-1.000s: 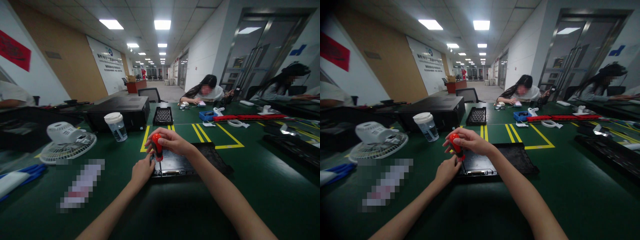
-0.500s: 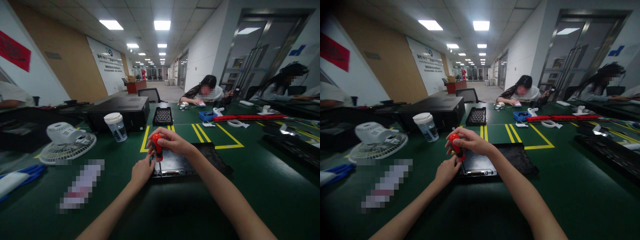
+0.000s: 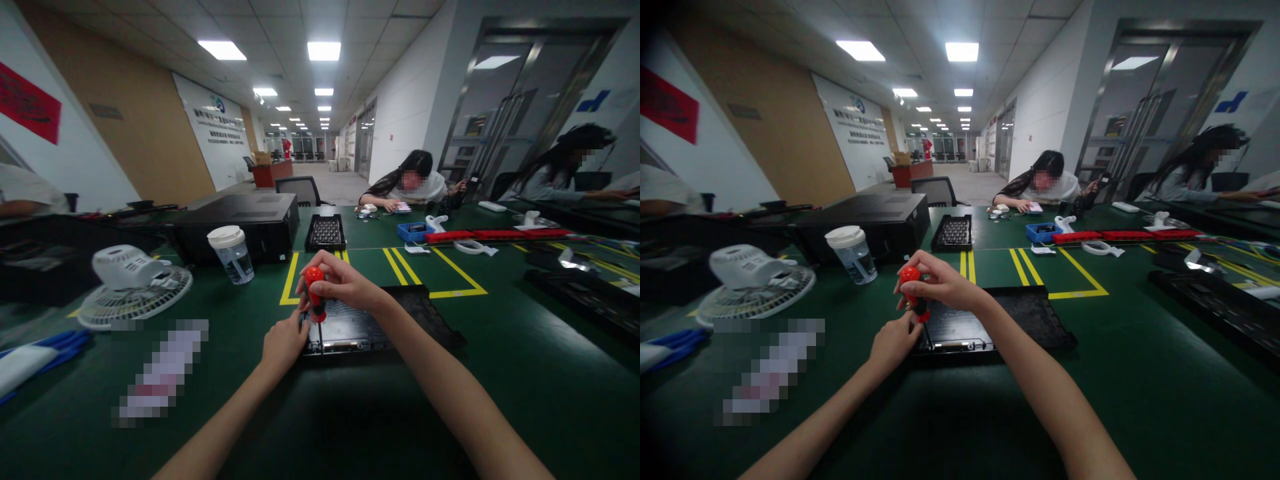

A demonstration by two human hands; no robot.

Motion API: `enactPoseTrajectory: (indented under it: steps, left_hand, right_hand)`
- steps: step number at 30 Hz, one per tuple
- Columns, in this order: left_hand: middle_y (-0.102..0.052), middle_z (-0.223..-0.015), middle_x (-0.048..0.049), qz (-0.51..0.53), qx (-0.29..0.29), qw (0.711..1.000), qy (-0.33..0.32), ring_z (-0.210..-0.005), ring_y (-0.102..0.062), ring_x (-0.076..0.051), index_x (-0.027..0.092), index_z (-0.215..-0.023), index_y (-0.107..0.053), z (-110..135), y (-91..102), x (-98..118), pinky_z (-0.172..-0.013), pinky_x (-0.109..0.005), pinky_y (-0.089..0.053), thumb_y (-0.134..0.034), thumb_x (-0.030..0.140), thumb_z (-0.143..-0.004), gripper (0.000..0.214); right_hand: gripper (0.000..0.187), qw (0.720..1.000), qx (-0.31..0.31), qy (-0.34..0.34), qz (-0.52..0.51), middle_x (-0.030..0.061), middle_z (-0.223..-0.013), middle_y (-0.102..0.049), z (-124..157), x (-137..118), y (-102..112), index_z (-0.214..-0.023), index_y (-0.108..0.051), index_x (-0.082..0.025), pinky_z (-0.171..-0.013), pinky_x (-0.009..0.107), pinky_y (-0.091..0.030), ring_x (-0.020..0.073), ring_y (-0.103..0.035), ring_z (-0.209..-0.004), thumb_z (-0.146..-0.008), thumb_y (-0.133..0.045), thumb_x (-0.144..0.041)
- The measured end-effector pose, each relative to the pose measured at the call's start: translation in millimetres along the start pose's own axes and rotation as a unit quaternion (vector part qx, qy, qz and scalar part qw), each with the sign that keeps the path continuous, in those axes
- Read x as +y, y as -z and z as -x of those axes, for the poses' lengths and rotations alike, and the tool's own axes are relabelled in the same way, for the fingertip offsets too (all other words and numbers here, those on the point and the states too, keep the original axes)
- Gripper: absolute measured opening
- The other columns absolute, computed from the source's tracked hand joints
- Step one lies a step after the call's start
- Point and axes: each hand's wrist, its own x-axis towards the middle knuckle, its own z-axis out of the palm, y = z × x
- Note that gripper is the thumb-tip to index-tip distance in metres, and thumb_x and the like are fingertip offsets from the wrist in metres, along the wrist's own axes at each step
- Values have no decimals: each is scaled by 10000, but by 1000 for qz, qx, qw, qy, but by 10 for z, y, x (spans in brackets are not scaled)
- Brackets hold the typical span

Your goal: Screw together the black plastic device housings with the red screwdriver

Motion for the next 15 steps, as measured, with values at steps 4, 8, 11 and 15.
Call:
enactPoseTrajectory:
  steps: [4, 8, 11, 15]
  left_hand:
    - [-662, -896, -88, 3, 9, 1000, -7, -793, -632, -238, 247, -1181, -455, 4, -8, -5, -658, -307, -442, -317, 397, -867, 374]
    - [-665, -901, -88, -1, 5, 1000, -5, -806, -632, -238, 252, -1189, -452, 12, 7, 5, -678, -317, -444, -316, 388, -869, 373]
    - [-664, -899, -86, -2, 0, 1000, 0, -815, -631, -239, 249, -1182, -455, 15, 22, 17, -683, -315, -443, -321, 389, -867, 371]
    - [-665, -889, -85, -3, 0, 1000, 0, -806, -631, -241, 242, -1151, -469, 9, 21, 16, -671, -311, -442, -324, 381, -864, 350]
  right_hand:
    - [245, 1000, 18, 9, 24, -5, -799, -560, -2, -13, 1, -899, -401, -178, -639, 298, -536, 124, -625, -691, -773, -600, -248]
    - [271, 996, 50, 7, 70, -22, -762, -545, -3, -23, -25, -859, -372, -189, -582, 250, -525, 109, -615, -648, -761, -610, -272]
    - [302, 989, 81, 8, 122, -26, -752, -544, -3, -28, -54, -830, -354, -196, -537, 222, -506, 105, -604, -615, -742, -623, -299]
    - [279, 974, 114, 12, 198, -30, -721, -528, 0, -44, -96, -807, -363, -198, -524, 216, -484, 110, -596, -608, -743, -612, -309]
